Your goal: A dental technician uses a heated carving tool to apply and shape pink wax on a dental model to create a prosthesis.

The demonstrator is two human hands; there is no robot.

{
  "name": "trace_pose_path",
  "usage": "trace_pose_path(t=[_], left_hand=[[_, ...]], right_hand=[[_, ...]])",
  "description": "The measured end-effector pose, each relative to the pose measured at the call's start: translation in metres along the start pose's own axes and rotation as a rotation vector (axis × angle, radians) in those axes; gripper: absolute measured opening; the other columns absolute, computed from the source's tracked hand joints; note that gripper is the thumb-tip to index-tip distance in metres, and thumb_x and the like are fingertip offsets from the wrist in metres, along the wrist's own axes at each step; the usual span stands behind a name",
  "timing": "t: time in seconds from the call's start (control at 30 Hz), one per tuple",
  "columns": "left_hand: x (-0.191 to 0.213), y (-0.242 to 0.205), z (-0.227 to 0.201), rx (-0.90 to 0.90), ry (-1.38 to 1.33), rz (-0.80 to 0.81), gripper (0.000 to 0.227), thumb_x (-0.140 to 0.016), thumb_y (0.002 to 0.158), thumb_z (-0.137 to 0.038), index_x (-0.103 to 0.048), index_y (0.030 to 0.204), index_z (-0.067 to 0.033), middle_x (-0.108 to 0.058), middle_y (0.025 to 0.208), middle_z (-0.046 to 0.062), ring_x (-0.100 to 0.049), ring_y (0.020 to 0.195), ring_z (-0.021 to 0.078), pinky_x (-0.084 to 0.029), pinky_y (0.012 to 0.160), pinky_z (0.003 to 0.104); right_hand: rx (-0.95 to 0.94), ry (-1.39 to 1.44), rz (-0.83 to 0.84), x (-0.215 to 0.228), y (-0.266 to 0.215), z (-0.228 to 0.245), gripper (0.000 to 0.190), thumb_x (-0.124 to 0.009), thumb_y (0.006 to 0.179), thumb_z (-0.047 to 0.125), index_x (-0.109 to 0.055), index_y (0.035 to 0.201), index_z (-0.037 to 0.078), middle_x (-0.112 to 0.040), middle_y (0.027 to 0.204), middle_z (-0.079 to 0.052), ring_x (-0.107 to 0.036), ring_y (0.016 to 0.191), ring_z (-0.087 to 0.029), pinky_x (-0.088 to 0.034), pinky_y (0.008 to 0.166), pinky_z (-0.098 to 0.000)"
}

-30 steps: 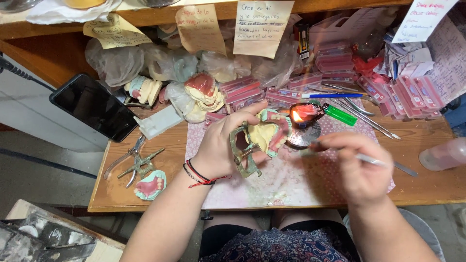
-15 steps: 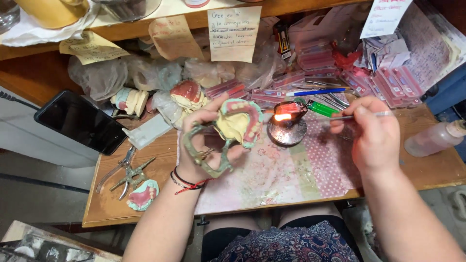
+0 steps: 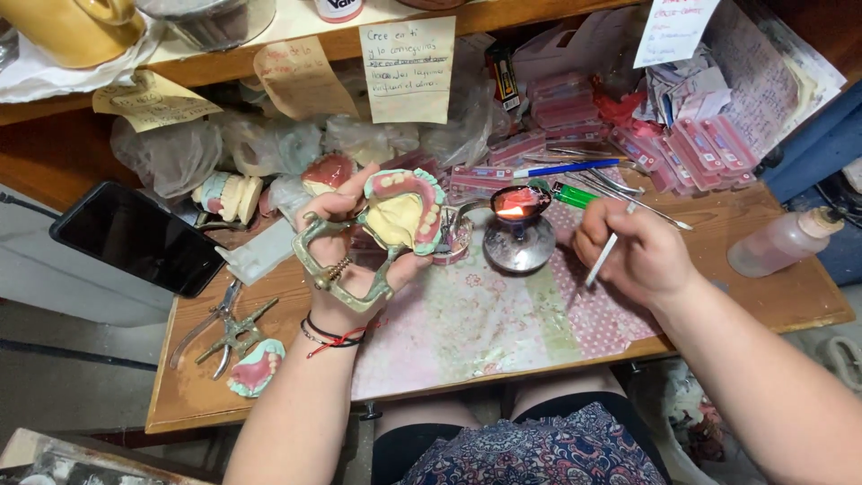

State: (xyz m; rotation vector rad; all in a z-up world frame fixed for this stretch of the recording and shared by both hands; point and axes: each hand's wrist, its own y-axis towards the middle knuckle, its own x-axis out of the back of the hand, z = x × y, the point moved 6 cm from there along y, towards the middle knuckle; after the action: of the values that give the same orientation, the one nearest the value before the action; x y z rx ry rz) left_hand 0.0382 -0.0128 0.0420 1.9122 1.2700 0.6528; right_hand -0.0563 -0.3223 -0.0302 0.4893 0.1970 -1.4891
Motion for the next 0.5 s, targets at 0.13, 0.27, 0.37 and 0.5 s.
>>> trace_pose_path(t=[0.13,0.27,0.37,0.5], left_hand=[[-0.007,0.002,-0.004,-0.019,0.025,0.005,0.076,-0.088,0.078,-0.03,-0.037,0.131,-0.0101,-0.053,0.146,0.029,-0.055,0.142,0.0375,-0.042,0.125,0.049],[-0.019,0.001,-0.006,0.0,-0.429,0.123,0.067,-0.082,0.09,-0.014,-0.039,0.141,-0.0164,-0.044,0.142,0.017,-0.054,0.12,0.0244,-0.038,0.116,0.039],[-0.007,-0.006,0.003,-0.012,-0.143,0.054,0.074,-0.086,0.084,-0.024,-0.037,0.137,-0.0122,-0.045,0.15,0.024,-0.05,0.145,0.0286,-0.031,0.131,0.042],[-0.006,-0.001,0.001,-0.017,-0.004,0.054,0.074,-0.087,0.08,-0.028,-0.036,0.131,-0.0091,-0.049,0.148,0.035,-0.05,0.146,0.0389,-0.038,0.126,0.05]], right_hand=[[0.081,0.003,0.089,-0.032,-0.04,0.011,0.031,-0.046,0.102,0.03,-0.054,0.079,0.01,-0.056,0.059,-0.008,-0.053,0.051,-0.018,-0.031,0.121,-0.0642],[0.048,0.066,-0.014,-0.034,-0.06,0.001,0.03,-0.056,0.094,0.03,-0.051,0.076,0.007,-0.046,0.052,-0.008,-0.045,0.048,-0.019,-0.034,0.12,-0.0641],[0.072,0.023,-0.083,-0.023,-0.053,0.002,0.029,-0.053,0.095,0.029,-0.05,0.075,0.009,-0.041,0.05,-0.005,-0.042,0.045,-0.017,-0.036,0.119,-0.0632],[-0.003,-0.001,-0.079,-0.002,-0.028,-0.009,0.028,-0.046,0.097,0.028,-0.054,0.078,0.009,-0.047,0.05,-0.006,-0.051,0.048,-0.018,-0.037,0.118,-0.0493]])
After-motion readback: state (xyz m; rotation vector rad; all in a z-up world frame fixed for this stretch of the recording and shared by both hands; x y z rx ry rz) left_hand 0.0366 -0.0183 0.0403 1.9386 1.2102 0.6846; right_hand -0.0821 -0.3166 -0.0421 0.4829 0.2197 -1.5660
